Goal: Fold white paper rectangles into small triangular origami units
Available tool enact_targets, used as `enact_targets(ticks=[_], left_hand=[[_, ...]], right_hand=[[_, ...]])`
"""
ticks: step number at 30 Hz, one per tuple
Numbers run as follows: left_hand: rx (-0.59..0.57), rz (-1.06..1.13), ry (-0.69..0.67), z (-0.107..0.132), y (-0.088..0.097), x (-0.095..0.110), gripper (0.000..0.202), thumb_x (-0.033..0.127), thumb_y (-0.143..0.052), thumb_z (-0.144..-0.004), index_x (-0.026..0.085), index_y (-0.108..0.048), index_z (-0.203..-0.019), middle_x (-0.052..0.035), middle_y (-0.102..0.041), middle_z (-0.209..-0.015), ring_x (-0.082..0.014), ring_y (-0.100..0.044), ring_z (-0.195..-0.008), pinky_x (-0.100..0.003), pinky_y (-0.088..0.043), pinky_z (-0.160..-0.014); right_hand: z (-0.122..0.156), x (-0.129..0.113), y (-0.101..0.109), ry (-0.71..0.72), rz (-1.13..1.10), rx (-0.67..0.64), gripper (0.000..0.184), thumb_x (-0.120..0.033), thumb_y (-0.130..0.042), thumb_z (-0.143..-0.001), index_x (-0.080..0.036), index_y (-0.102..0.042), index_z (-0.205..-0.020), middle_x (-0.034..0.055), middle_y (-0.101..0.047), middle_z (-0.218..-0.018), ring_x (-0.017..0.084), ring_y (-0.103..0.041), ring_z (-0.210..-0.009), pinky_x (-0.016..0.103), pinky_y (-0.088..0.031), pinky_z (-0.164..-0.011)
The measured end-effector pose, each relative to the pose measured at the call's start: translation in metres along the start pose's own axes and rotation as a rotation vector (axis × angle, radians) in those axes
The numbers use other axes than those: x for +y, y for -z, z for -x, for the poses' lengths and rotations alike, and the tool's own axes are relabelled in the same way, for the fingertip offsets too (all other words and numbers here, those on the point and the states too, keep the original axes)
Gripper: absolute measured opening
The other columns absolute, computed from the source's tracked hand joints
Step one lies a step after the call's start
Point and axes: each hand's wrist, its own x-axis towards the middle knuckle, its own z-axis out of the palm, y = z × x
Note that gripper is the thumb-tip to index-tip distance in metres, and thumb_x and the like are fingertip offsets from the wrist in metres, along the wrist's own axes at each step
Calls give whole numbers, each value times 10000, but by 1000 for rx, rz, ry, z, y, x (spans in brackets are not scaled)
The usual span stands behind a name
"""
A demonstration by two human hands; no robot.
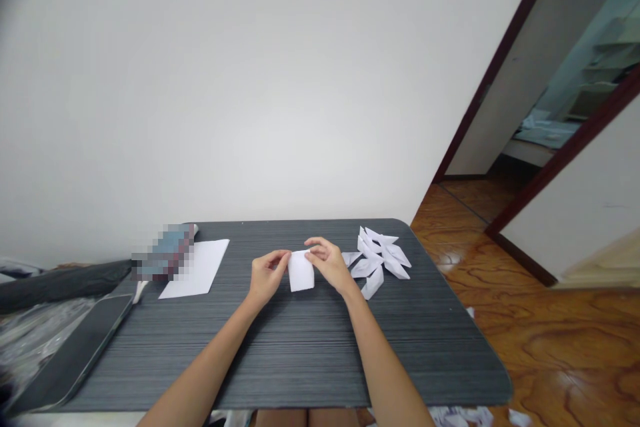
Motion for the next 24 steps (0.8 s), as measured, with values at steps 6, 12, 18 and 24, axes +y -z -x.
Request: enact_targets(ticks=[6,12,18,24], left_hand=[[-39,-160,-289,-2,7,0,154,191,-473,-776,144,-618,-756,-45,-646,-736,-124,-583,-657,-226,-451,-640],[-110,-286,-507,-3,11,-3,161,136,-429,-794,137,-588,-818,-54,-601,-703,-122,-545,-657,-235,-437,-624],[-80,-310,-486,-1,7,-5,166,151,-428,-794,140,-593,-800,-50,-609,-699,-117,-547,-633,-230,-440,-609],[37,-189,-273,1,3,0,153,189,-470,-772,143,-616,-757,-38,-650,-726,-115,-591,-637,-210,-465,-624]], right_hand=[[4,-10,7,89,241,-183,130,-264,-585,-686,-155,-567,-755,9,-581,-748,120,-547,-707,240,-422,-675],[8,-7,7,137,517,-266,146,-284,-551,-718,-155,-617,-699,14,-616,-655,136,-547,-627,259,-418,-642],[6,-3,0,120,432,-104,165,-313,-567,-696,-152,-577,-661,14,-604,-670,138,-549,-648,251,-420,-625],[0,6,-5,-61,40,1,290,-324,-600,-662,-148,-567,-890,-16,-580,-557,115,-535,-534,234,-411,-543]])
